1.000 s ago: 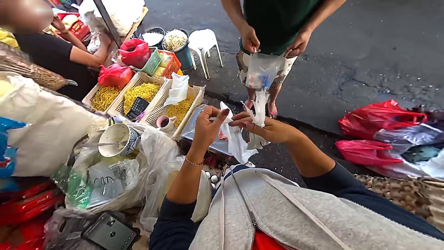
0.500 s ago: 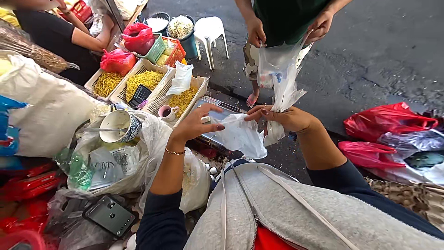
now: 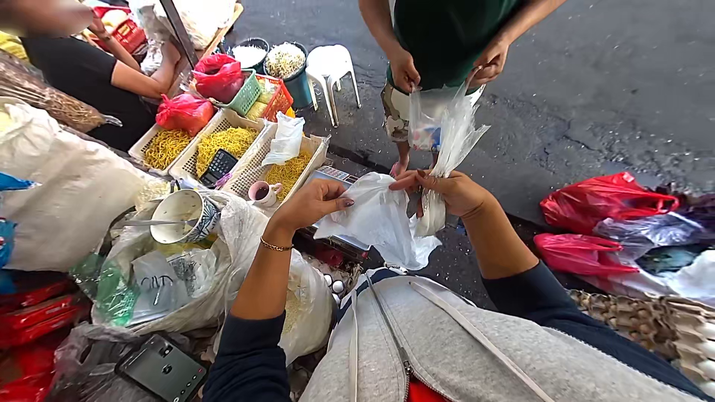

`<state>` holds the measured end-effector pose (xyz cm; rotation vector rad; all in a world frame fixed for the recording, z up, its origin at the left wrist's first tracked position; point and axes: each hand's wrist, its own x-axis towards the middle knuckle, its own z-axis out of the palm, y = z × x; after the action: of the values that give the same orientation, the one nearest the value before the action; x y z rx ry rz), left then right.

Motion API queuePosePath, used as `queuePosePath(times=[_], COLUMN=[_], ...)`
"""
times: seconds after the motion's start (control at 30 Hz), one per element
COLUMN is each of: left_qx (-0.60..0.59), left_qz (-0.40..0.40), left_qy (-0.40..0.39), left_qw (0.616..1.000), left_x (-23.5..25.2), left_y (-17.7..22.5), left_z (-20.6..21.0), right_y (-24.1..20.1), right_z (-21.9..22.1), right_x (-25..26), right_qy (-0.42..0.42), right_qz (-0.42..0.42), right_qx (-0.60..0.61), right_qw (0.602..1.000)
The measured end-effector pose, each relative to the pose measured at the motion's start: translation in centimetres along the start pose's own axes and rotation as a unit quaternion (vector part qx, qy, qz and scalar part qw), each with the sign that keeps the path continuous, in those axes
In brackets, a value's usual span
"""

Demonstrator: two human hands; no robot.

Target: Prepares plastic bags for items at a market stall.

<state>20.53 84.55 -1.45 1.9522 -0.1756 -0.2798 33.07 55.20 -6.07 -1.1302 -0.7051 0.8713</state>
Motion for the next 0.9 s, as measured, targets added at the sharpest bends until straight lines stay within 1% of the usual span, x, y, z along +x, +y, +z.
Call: queuePosePath(times=[0.13,0.23,0.37,0.5,0.6,0.7,0.8,0.9], left_qx=[0.01,0.02,0.001,-0.061,-0.116,-0.126,-0.12,-0.114], left_qz=[-0.008,-0.004,-0.003,-0.004,-0.005,-0.015,-0.002,0.005], left_qy=[-0.02,-0.015,0.039,0.087,0.1,0.115,0.137,0.155], left_qw=[1.0,1.0,0.999,0.994,0.988,0.985,0.983,0.981], left_x=[-0.6,-1.0,-1.4,-1.8,-2.0,-2.1,-2.0,-1.8], left_y=[-0.1,-0.3,-1.2,-1.8,-2.1,-1.9,-1.9,-1.8], left_z=[-0.2,0.0,0.3,0.7,1.0,1.4,1.8,2.4], right_y=[0.3,0.6,0.5,0.4,0.1,-0.2,-0.3,-0.4], right_z=[0.0,0.3,0.3,0.7,1.4,1.9,2.4,3.1], right_x=[-0.1,0.0,-0.2,-0.6,-0.7,-0.8,-1.0,-1.3], right_qy=[-0.011,-0.009,0.008,0.032,0.044,0.04,0.028,0.032], right_qz=[0.025,0.026,0.02,0.004,0.003,0.003,-0.011,-0.003], right_qx=[0.002,-0.008,-0.064,-0.087,-0.099,-0.111,-0.114,-0.132], right_qw=[1.0,1.0,0.998,0.996,0.994,0.993,0.993,0.991])
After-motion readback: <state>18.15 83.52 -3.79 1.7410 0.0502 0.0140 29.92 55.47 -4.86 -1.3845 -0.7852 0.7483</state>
